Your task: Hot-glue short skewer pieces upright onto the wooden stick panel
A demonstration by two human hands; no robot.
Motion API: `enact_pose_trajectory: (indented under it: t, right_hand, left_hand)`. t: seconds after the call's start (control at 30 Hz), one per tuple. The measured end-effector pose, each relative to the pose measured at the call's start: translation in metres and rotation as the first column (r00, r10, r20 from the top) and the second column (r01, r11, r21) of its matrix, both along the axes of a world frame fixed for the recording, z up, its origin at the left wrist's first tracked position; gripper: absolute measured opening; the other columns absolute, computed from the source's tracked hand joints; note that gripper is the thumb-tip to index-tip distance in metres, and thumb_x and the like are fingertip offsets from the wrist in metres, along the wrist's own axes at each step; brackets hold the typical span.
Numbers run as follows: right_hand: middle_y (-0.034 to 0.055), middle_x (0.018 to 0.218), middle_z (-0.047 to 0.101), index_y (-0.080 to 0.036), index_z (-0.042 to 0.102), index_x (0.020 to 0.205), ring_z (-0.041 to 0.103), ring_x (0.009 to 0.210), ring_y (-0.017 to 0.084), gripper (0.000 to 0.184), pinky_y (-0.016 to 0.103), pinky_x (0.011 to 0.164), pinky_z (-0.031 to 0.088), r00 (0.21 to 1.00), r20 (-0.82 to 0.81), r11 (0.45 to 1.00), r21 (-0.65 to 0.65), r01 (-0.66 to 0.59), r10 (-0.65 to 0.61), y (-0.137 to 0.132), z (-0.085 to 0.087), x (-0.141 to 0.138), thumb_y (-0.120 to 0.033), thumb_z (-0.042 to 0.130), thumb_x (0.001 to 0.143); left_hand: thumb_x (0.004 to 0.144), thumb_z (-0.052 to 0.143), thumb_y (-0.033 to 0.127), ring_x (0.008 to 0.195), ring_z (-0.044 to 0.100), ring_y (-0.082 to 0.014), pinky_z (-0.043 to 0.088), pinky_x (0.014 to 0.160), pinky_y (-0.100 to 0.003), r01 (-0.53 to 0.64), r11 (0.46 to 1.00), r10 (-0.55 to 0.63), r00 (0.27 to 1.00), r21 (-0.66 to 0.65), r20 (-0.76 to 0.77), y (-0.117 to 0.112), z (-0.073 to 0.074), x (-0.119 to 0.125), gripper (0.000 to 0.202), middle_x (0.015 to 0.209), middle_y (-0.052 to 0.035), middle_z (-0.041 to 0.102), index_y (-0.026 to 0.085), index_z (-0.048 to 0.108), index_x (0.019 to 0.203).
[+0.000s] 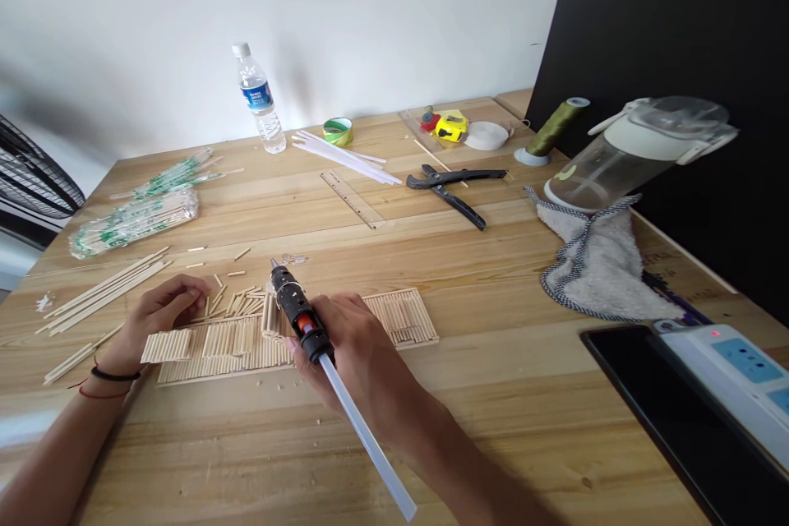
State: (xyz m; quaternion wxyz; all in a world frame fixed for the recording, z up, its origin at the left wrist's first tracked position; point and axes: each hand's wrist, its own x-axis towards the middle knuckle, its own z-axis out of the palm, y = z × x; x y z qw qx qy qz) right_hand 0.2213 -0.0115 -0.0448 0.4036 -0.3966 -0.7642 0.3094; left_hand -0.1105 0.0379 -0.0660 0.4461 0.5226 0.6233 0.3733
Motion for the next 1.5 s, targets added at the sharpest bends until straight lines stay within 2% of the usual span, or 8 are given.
enact_pose_trajectory:
  t: [0.43,0.83,1.03,1.23,1.5]
  right_hand:
    - [-0.0014,0.08,0.063,-0.025,0.046,0.086,0.06,0.079,0.019,0.02,0.031,0.077,0.045,1.0,0.002,1.0,-0.003,0.004,-0.004,0.0,0.002,0.0,-0.013,0.059,0.094]
    - [-0.0011,0.08,0.063,-0.025,0.047,0.085,0.059,0.08,0.019,0.018,0.031,0.078,0.045,1.0,0.008,1.0,-0.009,-0.007,0.007,0.0,0.002,0.001,-0.015,0.058,0.096]
    - [-0.0006,0.082,0.063,-0.025,0.049,0.087,0.058,0.081,0.02,0.015,0.032,0.078,0.045,1.0,0.015,1.0,-0.018,0.002,-0.002,0.0,0.0,0.001,-0.017,0.059,0.095]
    - [-0.0014,0.082,0.062,-0.025,0.048,0.088,0.058,0.08,0.019,0.017,0.031,0.079,0.045,1.0,-0.002,1.0,-0.029,-0.007,0.007,0.0,-0.001,0.003,-0.014,0.06,0.093]
    - [-0.0008,0.082,0.061,-0.025,0.048,0.088,0.058,0.082,0.02,0.017,0.032,0.079,0.045,1.0,0.012,1.0,-0.016,-0.007,0.007,0.0,-0.002,0.002,-0.015,0.06,0.094]
  left_hand:
    - [0.077,0.08,0.056,0.064,0.051,-0.0145,0.039,0.055,-0.024,0.005,1.0,-0.005,1.0,-0.001,-0.03,-0.001,-0.002,-0.001,0.039,0.07,-0.0007,0.06,0.019,0.074,0.088]
    - [0.089,0.072,0.049,0.066,0.052,-0.0136,0.039,0.056,-0.023,0.04,0.999,-0.039,0.997,0.02,-0.062,0.0,-0.013,-0.012,0.03,0.075,-0.0006,0.061,0.02,0.073,0.094]
    - [0.084,0.076,0.052,0.064,0.053,-0.0134,0.038,0.055,-0.023,0.011,1.0,-0.01,0.999,0.028,-0.046,0.002,-0.016,-0.012,0.033,0.072,-0.0012,0.062,0.019,0.075,0.09]
    - [0.085,0.075,0.046,0.061,0.049,-0.0128,0.032,0.052,-0.024,0.011,0.999,-0.008,0.998,0.044,-0.07,0.002,-0.014,-0.011,0.028,0.073,-0.0016,0.062,0.019,0.075,0.091]
    - [0.085,0.074,0.046,0.063,0.051,-0.0142,0.034,0.053,-0.027,0.013,0.998,-0.01,0.999,0.058,-0.05,0.002,-0.013,-0.009,0.027,0.074,-0.0026,0.062,0.019,0.075,0.089]
